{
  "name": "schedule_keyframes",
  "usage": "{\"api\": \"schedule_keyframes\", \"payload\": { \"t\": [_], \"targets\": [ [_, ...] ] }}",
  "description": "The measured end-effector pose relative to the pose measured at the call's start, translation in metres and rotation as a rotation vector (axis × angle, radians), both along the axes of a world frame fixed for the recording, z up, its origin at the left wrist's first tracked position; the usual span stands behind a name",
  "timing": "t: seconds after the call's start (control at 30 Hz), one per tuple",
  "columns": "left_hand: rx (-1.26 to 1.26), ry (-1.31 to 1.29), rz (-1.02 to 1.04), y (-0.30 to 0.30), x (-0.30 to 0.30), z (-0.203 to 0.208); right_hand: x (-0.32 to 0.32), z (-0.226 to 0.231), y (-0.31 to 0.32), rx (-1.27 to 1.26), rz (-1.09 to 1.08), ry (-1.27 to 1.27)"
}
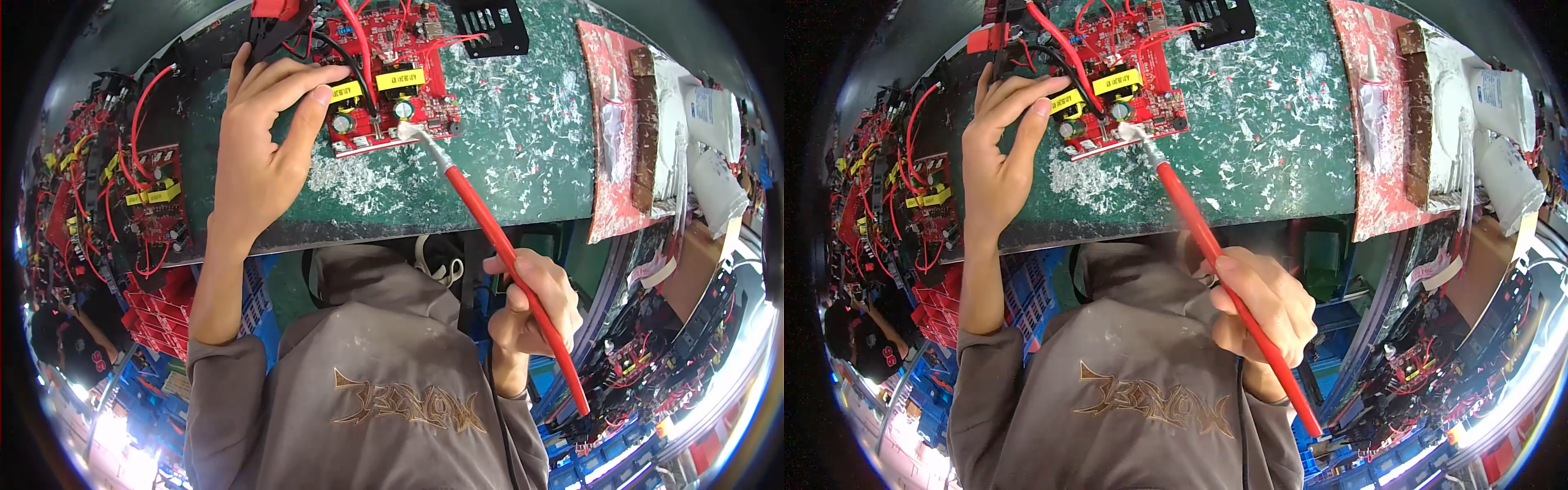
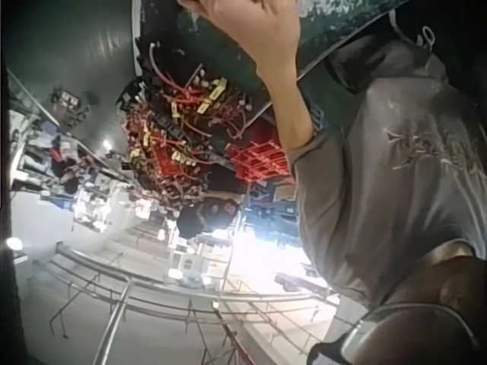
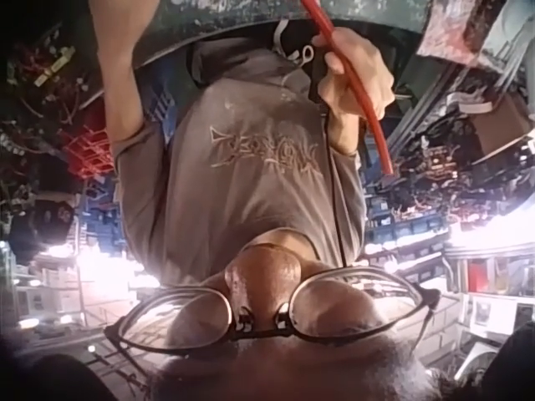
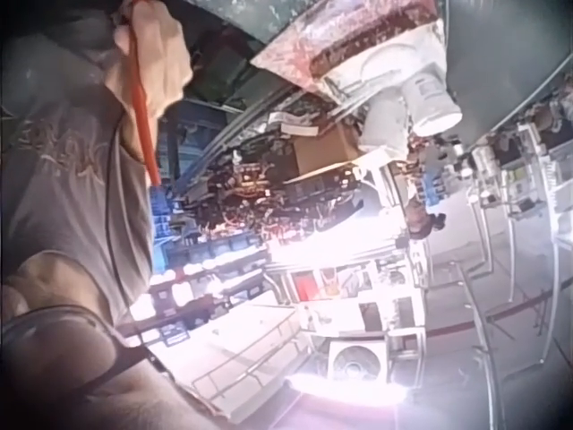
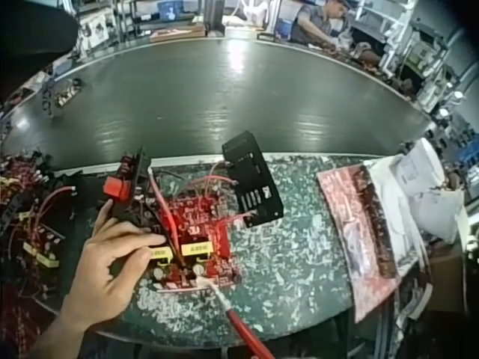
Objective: Applying adhesive or thermal paste to red circuit boards and attaching electronic parts at a factory workstation.
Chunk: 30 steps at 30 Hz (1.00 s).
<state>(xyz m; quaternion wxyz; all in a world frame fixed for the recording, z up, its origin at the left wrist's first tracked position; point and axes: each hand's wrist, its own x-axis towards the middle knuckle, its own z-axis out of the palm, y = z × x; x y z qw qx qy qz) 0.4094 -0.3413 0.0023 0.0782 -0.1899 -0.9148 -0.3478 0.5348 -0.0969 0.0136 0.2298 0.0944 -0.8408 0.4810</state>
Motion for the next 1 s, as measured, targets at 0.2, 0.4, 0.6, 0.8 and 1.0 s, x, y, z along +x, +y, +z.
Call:
{"api": "schedule_keyframes", "payload": {
  "t": [0.2, 0.4, 0.6, 0.8, 1.0],
  "targets": [
    [-0.001, 0.000, -0.006, 0.000, -0.001, 0.001, 0.001, 0.004, 0.000, -0.006, 0.056, 0.002],
    [-0.006, 0.003, -0.004, 0.000, 0.000, 0.000, 0.004, -0.001, 0.005, -0.012, -0.008, -0.011],
    [-0.050, 0.045, -0.005, 0.000, 0.003, 0.004, 0.003, -0.005, 0.013, -0.071, -0.007, -0.026],
    [0.198, 0.190, 0.218, -0.014, 0.019, 0.002, 0.005, -0.007, 0.014, -0.026, -0.035, 0.004],
    [0.111, 0.486, 0.145, -0.007, -0.029, 0.014, -0.002, -0.008, 0.019, -0.040, -0.009, -0.037]
  ]
}}
